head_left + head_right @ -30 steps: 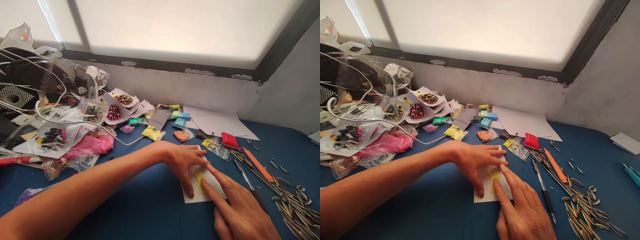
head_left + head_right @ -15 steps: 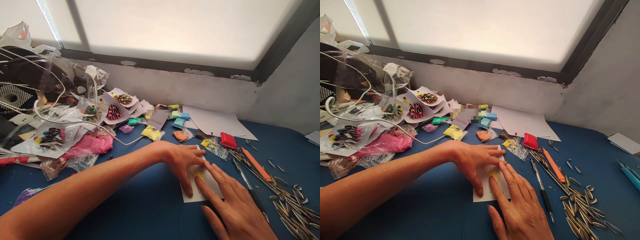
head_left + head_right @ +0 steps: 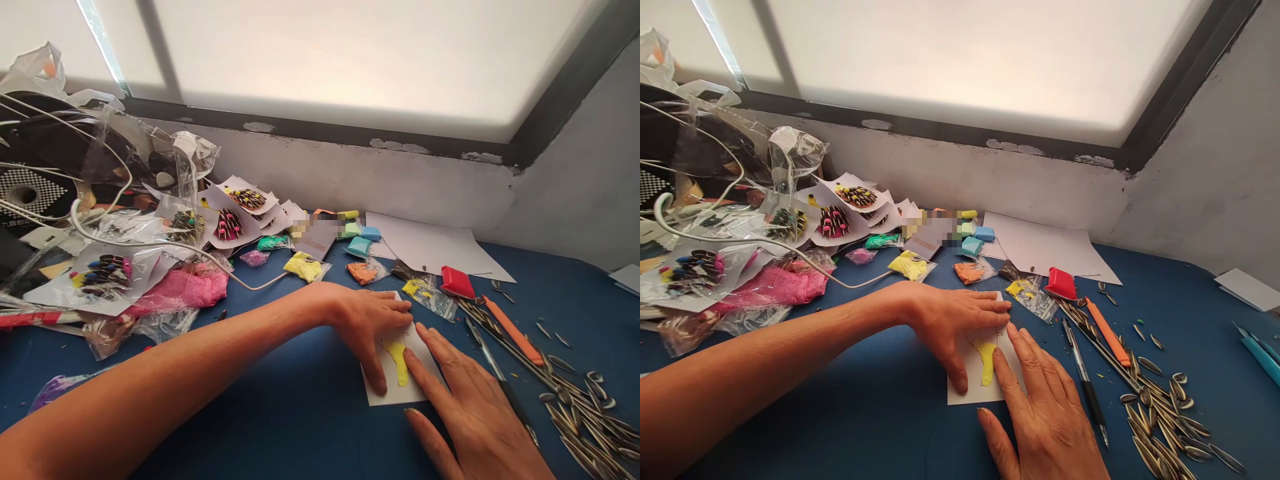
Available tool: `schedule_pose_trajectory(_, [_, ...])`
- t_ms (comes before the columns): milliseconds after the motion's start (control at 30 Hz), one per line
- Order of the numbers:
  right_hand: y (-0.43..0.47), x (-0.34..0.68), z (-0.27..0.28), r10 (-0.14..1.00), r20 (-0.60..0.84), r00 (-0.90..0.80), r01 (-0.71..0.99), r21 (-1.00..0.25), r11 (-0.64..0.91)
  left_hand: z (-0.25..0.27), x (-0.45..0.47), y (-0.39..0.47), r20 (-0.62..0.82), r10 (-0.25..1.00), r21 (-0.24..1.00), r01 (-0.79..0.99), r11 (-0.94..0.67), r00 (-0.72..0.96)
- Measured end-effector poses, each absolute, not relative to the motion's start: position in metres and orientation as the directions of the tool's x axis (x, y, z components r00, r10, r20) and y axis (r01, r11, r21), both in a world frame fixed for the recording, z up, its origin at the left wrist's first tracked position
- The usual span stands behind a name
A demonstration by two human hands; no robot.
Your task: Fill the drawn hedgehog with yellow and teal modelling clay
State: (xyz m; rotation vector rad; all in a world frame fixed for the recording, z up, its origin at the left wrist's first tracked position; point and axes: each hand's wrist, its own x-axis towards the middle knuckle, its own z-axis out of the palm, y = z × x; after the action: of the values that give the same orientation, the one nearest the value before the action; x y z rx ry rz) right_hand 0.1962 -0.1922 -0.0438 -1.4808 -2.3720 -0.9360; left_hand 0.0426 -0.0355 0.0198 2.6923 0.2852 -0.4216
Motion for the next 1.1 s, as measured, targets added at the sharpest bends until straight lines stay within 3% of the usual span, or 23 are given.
schedule_pose_trajectory(333, [-0.193,0.197,-0.044,0.752,0.463,-0.469,0.862,0.425,0.276,0.019,0.041,-0.034,-0.312,0.135,0.391,0.257,-0.884,0.94])
schedule_pose_trajectory(467, [-0.194,0.195,-0.044,0.766,0.454,-0.455,0.87,0.41,0.274,0.018,0.041,-0.028,-0.17,0.145,0.487,0.211,-0.848,0.975])
schedule_pose_trajectory(533, [-0.195,0.195,-0.044,0.762,0.464,-0.451,0.873,0.406,0.27,0.02,0.041,-0.026,-0.04,0.217,0.5,0.208,-0.841,0.975])
schedule_pose_trajectory(633, [-0.194,0.196,-0.044,0.754,0.478,-0.45,0.874,0.41,0.261,0.023,0.04,-0.026,0.052,0.423,0.399,0.37,-0.839,0.905])
schedule_pose_trajectory(733, [-0.194,0.196,-0.044,0.754,0.474,-0.454,0.87,0.42,0.26,0.023,0.037,-0.026,-0.04,0.567,0.196,0.563,-0.803,0.823])
schedule_pose_trajectory(800, [-0.194,0.196,-0.042,0.752,0.475,-0.457,0.868,0.422,0.262,0.021,0.037,-0.028,-0.086,0.596,0.125,0.602,-0.788,0.798])
schedule_pose_trajectory(967, [-0.197,0.195,-0.034,0.732,0.504,-0.459,0.881,0.363,0.302,0.013,0.039,-0.031,-0.093,0.577,0.142,0.584,-0.799,0.811])
schedule_pose_trajectory(1100, [-0.2,0.199,-0.028,0.746,0.532,-0.402,0.916,0.226,0.332,0.011,0.041,-0.031,-0.089,0.545,0.215,0.55,-0.807,0.834])
